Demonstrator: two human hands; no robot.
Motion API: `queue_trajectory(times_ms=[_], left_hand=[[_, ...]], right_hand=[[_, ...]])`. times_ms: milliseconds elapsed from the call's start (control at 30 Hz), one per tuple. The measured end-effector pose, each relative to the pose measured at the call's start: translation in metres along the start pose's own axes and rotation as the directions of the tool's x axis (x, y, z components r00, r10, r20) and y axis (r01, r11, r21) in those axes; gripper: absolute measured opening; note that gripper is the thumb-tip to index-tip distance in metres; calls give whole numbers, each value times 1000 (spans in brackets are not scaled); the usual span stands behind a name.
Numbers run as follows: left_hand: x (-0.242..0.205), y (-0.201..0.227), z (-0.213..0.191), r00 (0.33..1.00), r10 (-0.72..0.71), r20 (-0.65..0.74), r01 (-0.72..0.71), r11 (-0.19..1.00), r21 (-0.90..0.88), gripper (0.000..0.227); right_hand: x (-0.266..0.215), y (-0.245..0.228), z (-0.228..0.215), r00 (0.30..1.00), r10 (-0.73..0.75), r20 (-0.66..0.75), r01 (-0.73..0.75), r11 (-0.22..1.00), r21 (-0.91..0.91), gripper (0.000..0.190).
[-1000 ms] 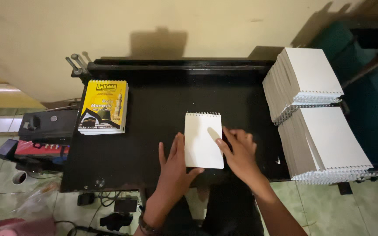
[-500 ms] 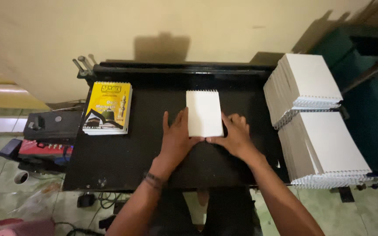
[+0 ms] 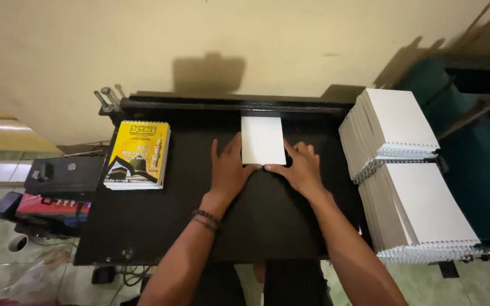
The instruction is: The person repeatedly picks up spiral-bound notebooks from a stack on the right, places them on a black table surface, and flips them over to reveal a yellow cover. The person then stacks the flipped notebook onto a growing pile on the left side of the table.
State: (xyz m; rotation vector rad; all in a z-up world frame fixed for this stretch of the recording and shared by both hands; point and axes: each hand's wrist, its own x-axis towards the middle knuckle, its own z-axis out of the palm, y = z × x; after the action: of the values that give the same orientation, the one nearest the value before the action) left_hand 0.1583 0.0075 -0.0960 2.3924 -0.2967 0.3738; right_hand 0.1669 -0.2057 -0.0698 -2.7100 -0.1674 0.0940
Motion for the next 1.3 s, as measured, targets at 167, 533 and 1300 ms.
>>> queue_trajectory(times_ms=[167, 533, 1300], left_hand=[[-3, 14, -13, 1000, 5, 0, -5, 1000, -4, 97], [0, -3, 0, 999, 6, -47, -6, 1000, 12, 98], [0, 10, -11, 999, -44, 29, 45, 999, -30, 89]], right_hand=[[-1, 4, 5, 999, -36, -37, 37, 999, 12, 94], [-1, 3, 2, 999, -15, -31, 18, 995, 94, 90], [-4, -2, -3, 999, -18, -33, 21, 994, 109, 88]])
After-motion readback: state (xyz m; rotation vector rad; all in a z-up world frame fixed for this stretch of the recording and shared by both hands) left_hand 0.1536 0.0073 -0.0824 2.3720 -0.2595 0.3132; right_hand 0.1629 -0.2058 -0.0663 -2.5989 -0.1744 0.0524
